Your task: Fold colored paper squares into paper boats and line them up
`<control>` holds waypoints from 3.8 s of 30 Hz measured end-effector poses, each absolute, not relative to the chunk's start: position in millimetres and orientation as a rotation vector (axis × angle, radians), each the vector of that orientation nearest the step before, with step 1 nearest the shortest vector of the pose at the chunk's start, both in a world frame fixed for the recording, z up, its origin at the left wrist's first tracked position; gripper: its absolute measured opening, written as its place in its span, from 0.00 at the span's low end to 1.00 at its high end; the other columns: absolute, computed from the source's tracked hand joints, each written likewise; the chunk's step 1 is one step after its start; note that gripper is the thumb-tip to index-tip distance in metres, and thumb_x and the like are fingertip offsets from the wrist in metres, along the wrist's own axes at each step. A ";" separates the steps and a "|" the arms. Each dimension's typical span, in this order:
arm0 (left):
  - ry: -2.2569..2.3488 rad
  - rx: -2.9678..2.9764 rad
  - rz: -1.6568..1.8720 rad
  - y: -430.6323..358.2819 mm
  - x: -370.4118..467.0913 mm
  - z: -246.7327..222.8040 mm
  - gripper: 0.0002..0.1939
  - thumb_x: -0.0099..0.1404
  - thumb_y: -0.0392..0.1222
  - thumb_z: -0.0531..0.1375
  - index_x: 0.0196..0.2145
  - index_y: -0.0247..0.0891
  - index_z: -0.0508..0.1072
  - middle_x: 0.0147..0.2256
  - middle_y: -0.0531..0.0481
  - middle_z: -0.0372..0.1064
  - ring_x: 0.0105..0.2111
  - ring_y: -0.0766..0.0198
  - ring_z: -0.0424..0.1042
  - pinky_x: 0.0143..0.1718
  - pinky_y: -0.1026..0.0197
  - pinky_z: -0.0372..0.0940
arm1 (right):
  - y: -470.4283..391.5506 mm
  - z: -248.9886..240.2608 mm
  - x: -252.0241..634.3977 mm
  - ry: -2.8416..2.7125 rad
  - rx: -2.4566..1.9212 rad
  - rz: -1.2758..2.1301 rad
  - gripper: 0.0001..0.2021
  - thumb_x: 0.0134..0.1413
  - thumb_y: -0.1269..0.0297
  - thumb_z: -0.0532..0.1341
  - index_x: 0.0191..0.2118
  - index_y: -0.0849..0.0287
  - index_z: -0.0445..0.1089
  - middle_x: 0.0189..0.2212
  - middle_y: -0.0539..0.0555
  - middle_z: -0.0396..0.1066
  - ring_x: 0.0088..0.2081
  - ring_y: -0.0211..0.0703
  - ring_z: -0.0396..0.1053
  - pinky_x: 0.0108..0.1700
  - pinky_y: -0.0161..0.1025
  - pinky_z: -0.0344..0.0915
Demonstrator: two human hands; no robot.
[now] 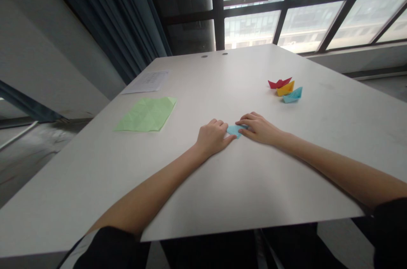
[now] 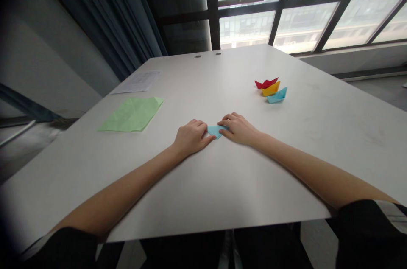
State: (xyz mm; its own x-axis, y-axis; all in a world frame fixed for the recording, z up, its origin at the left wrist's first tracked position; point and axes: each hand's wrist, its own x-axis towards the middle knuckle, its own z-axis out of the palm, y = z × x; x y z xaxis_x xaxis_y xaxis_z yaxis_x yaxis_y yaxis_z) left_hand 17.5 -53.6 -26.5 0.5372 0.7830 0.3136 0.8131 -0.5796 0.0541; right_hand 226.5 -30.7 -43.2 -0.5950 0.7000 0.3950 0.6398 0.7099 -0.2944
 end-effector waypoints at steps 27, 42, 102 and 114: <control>-1.838 -2.871 -2.009 -47.1 28.9 -31.7 0.12 0.57 0.47 0.59 0.29 0.36 0.62 0.28 0.55 0.65 0.27 0.69 0.70 0.27 0.69 0.64 | -53.8 -28.7 203.1 -2.040 -0.891 0.357 0.06 0.54 0.63 0.57 0.34 0.57 0.70 0.31 0.53 0.72 0.30 0.37 0.69 0.32 0.34 0.68; -1.533 -3.019 -1.754 -49.7 25.8 -33.9 0.12 0.58 0.31 0.52 0.41 0.38 0.63 0.47 0.43 0.67 0.40 0.62 0.72 0.40 0.61 0.67 | -42.6 -38.6 206.9 -1.725 -1.093 0.742 0.08 0.48 0.63 0.59 0.36 0.58 0.66 0.33 0.52 0.71 0.24 0.35 0.68 0.29 0.35 0.67; -1.711 -2.818 -1.776 -44.7 23.2 -23.1 0.09 0.58 0.47 0.60 0.32 0.41 0.77 0.34 0.51 0.75 0.36 0.62 0.72 0.42 0.59 0.63 | -40.9 -13.4 208.5 -1.935 -1.092 0.491 0.10 0.51 0.56 0.59 0.31 0.55 0.72 0.27 0.51 0.73 0.29 0.39 0.67 0.31 0.37 0.60; -1.833 -2.757 -1.789 -33.0 17.2 -33.4 0.10 0.55 0.45 0.61 0.31 0.37 0.77 0.28 0.50 0.74 0.26 0.67 0.67 0.30 0.63 0.62 | -33.3 -19.5 217.4 -2.021 -1.113 0.392 0.04 0.48 0.64 0.58 0.28 0.57 0.69 0.26 0.50 0.72 0.29 0.39 0.66 0.32 0.37 0.61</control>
State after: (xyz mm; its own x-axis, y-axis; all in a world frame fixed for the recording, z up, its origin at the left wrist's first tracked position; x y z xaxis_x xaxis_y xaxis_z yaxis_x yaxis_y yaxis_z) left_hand 17.2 -33.0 -33.4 0.1600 0.9238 0.3478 0.3700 -0.3828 0.8465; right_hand 217.4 -33.3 -19.5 -0.3119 0.8170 0.4850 0.5761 0.5685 -0.5873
